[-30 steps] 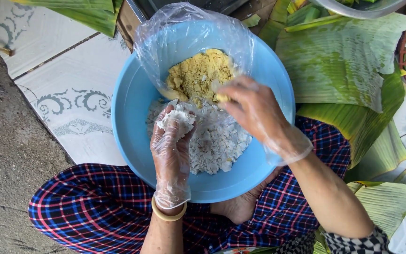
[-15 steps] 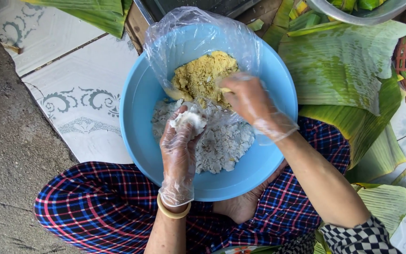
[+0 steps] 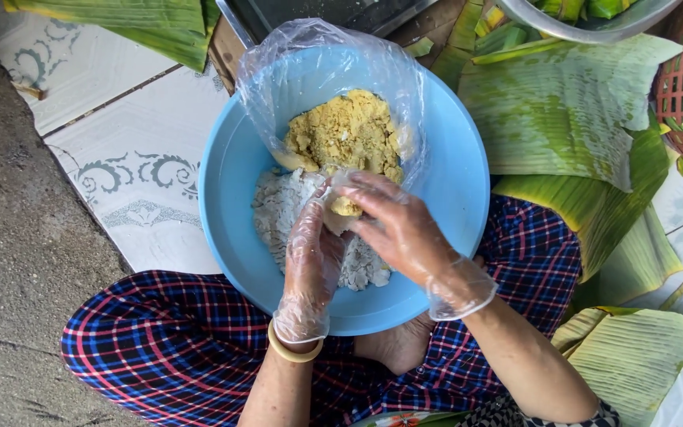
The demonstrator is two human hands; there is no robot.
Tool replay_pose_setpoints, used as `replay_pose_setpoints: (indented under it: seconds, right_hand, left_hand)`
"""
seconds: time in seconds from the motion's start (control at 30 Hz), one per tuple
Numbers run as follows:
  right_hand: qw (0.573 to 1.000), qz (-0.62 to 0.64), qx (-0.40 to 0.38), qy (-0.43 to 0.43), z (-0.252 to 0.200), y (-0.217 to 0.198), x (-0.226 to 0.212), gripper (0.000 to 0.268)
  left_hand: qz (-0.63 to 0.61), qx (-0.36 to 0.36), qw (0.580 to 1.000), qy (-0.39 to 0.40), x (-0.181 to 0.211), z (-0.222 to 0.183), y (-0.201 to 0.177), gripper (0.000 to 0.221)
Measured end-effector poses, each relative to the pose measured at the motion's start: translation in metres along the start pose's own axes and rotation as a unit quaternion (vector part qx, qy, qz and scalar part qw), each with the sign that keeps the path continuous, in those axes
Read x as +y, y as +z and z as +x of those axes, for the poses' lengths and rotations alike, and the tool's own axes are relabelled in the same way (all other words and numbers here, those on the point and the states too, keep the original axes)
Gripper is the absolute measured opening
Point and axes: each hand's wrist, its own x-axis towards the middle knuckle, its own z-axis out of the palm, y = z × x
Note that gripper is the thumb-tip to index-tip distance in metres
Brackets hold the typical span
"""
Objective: Preparing small filled dough balls by hand, combining white dough and yellow filling at a fast, efficient pace.
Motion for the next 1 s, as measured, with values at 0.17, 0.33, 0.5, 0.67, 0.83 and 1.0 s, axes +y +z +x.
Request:
replay_pose_setpoints:
  seconds: [0.17, 0.33, 0.5, 0.67, 0.83, 1.0]
  right_hand:
    - [0.999, -0.009, 0.042, -0.029, -0.003, 0.009, 0.029, 0.024]
    - [0.994, -0.013, 0.094, -0.062, 0.005, 0.018, 0.039, 0.028]
    - [0.991, 0.111, 0.042, 0.062, 0.002, 0.015, 0.042, 0.077]
    - [0.945, 0.310, 0.027, 0.105, -0.002, 0.024, 0.059, 0.050]
    - [0.929, 0.342, -0.021, 0.142, -0.007, 0.012, 0.057, 0.047]
    - [0.979, 0.071, 0.113, 0.156, -0.001, 0.033, 0.034, 0.030]
  left_hand:
    - [0.114, -0.022, 0.992, 0.046, -0.010, 0.002, -0.002, 0.056]
    - [0.074, -0.006, 0.994, 0.079, -0.004, 0.001, -0.006, 0.059]
    - [0.001, -0.034, 0.997, 0.076, -0.009, -0.004, 0.006, 0.060]
    - [0.198, -0.082, 0.961, 0.174, -0.007, -0.014, 0.013, 0.052]
    - [0.104, -0.168, 0.972, 0.124, 0.007, -0.007, 0.023, 0.058]
    - [0.072, -0.053, 0.990, 0.110, -0.015, -0.004, 0.007, 0.046]
